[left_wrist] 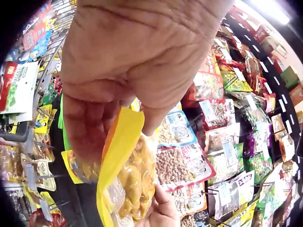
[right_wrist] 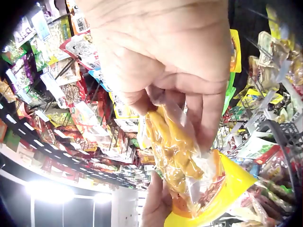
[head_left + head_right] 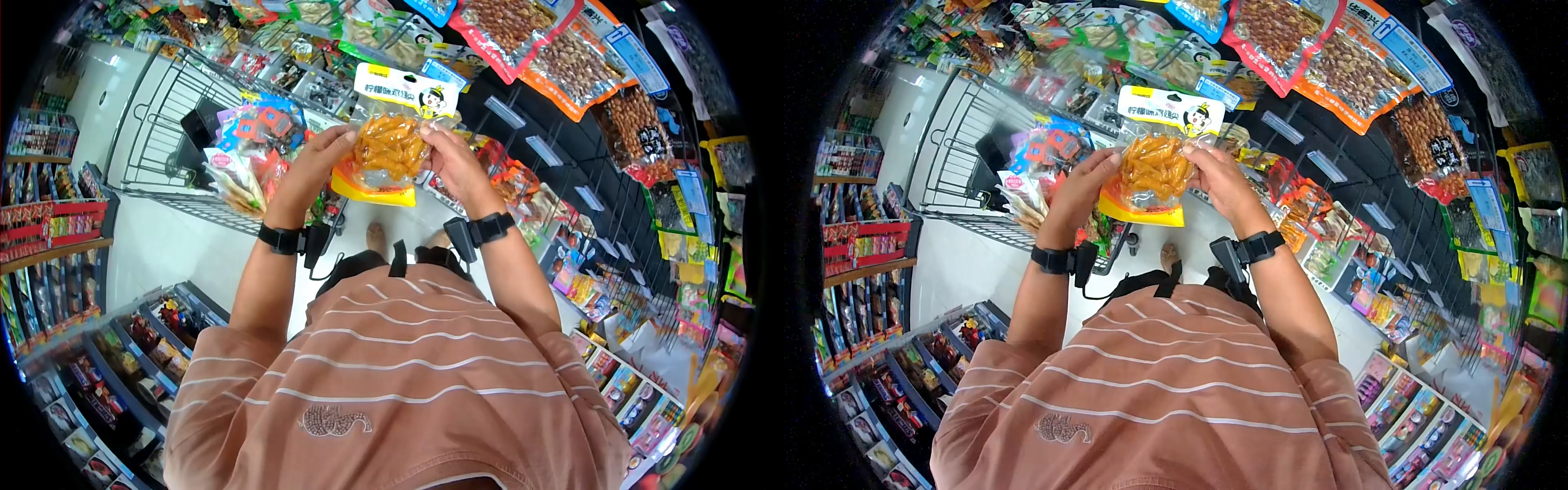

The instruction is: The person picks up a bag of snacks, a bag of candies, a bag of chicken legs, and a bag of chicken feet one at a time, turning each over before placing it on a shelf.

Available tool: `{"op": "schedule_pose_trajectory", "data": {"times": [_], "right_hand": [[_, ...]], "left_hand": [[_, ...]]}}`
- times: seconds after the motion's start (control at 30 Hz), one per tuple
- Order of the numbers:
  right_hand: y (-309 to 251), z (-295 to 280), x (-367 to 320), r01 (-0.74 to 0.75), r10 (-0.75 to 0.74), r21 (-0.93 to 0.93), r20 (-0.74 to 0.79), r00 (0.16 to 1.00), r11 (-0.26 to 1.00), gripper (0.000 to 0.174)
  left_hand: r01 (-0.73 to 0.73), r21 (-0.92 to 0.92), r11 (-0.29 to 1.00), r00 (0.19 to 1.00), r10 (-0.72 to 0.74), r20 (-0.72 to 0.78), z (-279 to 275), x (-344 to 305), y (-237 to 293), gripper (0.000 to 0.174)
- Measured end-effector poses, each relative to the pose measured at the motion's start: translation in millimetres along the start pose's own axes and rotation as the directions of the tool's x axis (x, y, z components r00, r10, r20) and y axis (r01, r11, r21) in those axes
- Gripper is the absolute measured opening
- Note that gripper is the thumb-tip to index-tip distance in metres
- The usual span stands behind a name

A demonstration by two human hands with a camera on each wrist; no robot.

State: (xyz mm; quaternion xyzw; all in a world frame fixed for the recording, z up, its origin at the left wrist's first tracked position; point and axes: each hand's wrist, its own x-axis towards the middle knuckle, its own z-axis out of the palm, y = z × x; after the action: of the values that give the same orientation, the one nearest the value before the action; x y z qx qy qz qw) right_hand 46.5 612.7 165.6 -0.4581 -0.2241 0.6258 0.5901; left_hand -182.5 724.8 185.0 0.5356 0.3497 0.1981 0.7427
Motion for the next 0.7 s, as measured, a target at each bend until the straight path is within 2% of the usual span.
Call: {"op": "schedule_pose_trajectory", "data": {"times": [0.07, 0.27, 0.37, 0.47, 0.57, 0.7], "right_hand": [[2.3, 0.0, -2.5, -0.010, 0.010, -0.004, -0.019, 1.000, 1.000, 0.032], [2.9, -2.2, -5.1, -0.022, 0.021, -0.018, -0.023, 0.999, 1.000, 0.029], [9.5, -9.3, -1.9, -0.018, 0.018, 0.015, 0.008, 1.000, 1.000, 0.030], [5.0, -9.2, -5.4, -0.016, 0.016, 0.038, 0.014, 1.000, 0.999, 0.031], [5.9, -11.4, -6.5, -0.020, 0.021, 0.050, -0.020, 1.000, 0.999, 0.029], [12.6, -18.6, -2.6, -0.045, 0.047, 0.037, -0.034, 0.998, 0.998, 0.029]], "left_hand": [[0.033, -0.123, 0.992, 0.998, -0.026, 0.056, 9.2, -6.5, 6.6, 0.048], [0.018, -0.192, 0.981, 0.999, -0.010, 0.045, 10.0, 0.2, -12.9, 0.042], [0.012, -0.168, 0.986, 0.999, -0.005, 0.043, 17.0, -6.4, -0.2, 0.042], [0.026, -0.221, 0.975, 0.998, -0.011, 0.069, 18.3, -3.1, -3.8, 0.043], [0.049, -0.232, 0.971, 0.997, -0.035, 0.064, 17.3, -0.5, -8.5, 0.042], [0.044, -0.165, 0.985, 0.999, -0.042, 0.020, 13.5, 4.8, -16.3, 0.043]]}}
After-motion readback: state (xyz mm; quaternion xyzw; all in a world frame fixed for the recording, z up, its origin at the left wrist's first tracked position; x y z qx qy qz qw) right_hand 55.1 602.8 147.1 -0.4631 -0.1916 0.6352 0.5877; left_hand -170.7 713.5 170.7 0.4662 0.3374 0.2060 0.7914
